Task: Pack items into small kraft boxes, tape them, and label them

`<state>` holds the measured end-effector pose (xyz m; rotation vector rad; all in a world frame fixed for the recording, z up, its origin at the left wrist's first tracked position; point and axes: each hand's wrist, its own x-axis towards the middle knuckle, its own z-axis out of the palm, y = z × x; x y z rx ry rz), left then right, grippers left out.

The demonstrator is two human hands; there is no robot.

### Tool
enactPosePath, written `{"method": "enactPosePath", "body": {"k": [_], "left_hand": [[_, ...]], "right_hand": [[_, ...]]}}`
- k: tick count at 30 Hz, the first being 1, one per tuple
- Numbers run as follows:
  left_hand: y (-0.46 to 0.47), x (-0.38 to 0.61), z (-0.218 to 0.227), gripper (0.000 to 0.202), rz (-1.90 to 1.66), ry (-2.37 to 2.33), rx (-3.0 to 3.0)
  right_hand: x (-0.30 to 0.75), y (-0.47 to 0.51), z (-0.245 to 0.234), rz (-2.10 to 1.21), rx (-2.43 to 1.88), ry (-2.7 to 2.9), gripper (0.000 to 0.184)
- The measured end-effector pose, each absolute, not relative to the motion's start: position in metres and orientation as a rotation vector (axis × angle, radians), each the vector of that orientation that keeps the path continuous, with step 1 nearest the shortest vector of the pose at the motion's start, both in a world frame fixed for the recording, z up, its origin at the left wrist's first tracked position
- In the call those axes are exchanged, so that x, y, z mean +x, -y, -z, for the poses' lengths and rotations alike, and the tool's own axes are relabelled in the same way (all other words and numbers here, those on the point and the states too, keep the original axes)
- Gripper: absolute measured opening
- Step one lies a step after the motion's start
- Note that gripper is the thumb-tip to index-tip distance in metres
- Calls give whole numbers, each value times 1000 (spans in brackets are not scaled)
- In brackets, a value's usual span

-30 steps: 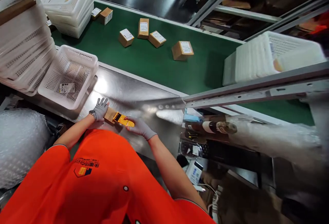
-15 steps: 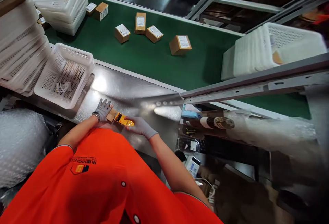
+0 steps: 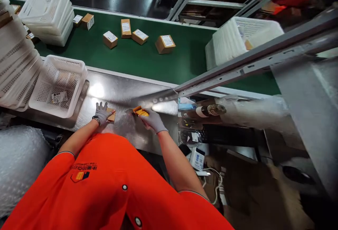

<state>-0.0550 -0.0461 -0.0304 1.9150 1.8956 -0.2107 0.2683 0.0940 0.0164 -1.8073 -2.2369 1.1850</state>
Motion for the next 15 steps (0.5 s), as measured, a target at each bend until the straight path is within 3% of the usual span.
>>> {"method": "enactPosePath", "body": {"k": [5, 10, 13, 15], "left_hand": [[41, -49, 38, 87, 187, -1922, 1877], [48, -37, 46, 78, 135, -1937, 1838], [55, -32, 49, 74, 109, -1923, 1858], [59, -33, 49, 83, 118, -1933, 1874]], "right_hand": [[276, -93, 1, -801, -2121, 2272, 78], [257, -70, 21, -820, -2130, 2127, 83], [228, -44, 33, -954, -1850, 2047, 78], [200, -22, 44, -1144, -1630, 2089, 75]]}}
